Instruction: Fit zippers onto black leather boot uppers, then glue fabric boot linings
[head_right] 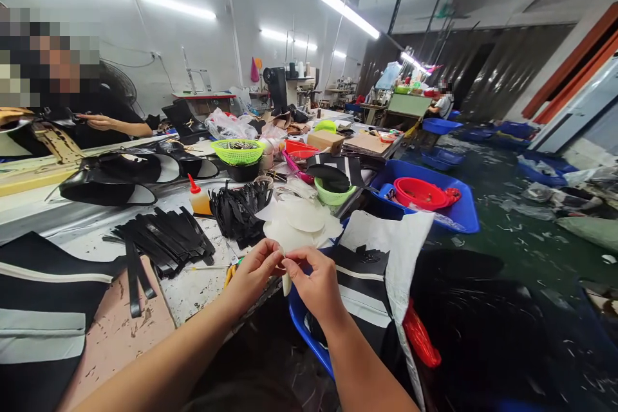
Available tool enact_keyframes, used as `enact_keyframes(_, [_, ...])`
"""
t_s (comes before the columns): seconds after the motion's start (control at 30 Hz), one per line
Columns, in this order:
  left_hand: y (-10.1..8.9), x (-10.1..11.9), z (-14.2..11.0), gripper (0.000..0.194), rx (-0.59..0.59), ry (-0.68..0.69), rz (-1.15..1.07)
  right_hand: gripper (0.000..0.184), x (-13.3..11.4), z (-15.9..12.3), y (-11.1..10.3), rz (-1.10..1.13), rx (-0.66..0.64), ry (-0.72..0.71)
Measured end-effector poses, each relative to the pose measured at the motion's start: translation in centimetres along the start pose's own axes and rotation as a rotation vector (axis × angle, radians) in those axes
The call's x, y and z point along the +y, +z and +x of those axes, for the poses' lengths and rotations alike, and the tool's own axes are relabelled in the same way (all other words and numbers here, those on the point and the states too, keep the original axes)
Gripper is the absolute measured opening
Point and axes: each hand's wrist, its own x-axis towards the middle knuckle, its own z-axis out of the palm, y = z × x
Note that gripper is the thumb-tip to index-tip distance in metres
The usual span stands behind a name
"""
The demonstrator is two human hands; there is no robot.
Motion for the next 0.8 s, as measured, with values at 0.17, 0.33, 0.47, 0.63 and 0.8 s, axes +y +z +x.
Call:
enact_keyframes(0.17, [-0.5,0.0,-1.2,0.02,-0.041,0.267,0.685,0.021,-0.1,-0.2,0.2,0.223,-0.052,0.23])
enact_keyframes(0.33, [-1.3,-0.1,-2.2,0.027,-0.077,0.484,0.959,0.024,0.3,-1.2,1.0,0.442,-0.121,0.345])
enact_keyframes(0.47, [-2.1,-0.8,-3.7,0.026,-0.074,0.506,0.858,0.023,0.2,-2.3,1.8,0.458,-0.154,0.373])
enact_keyframes(0.63, [-4.3,-1.4,-6.1,0.023,0.087,0.06,0.345,0.025,0.8,-1.4,2.3,0.303,-0.251,0.427])
enact_keyframes(0.8, [-8.3,0.0,-10.3,0.035,0.425,-0.255,-0.277,0.022,2.9,3.1,1.5,0.124,-0.247,0.466])
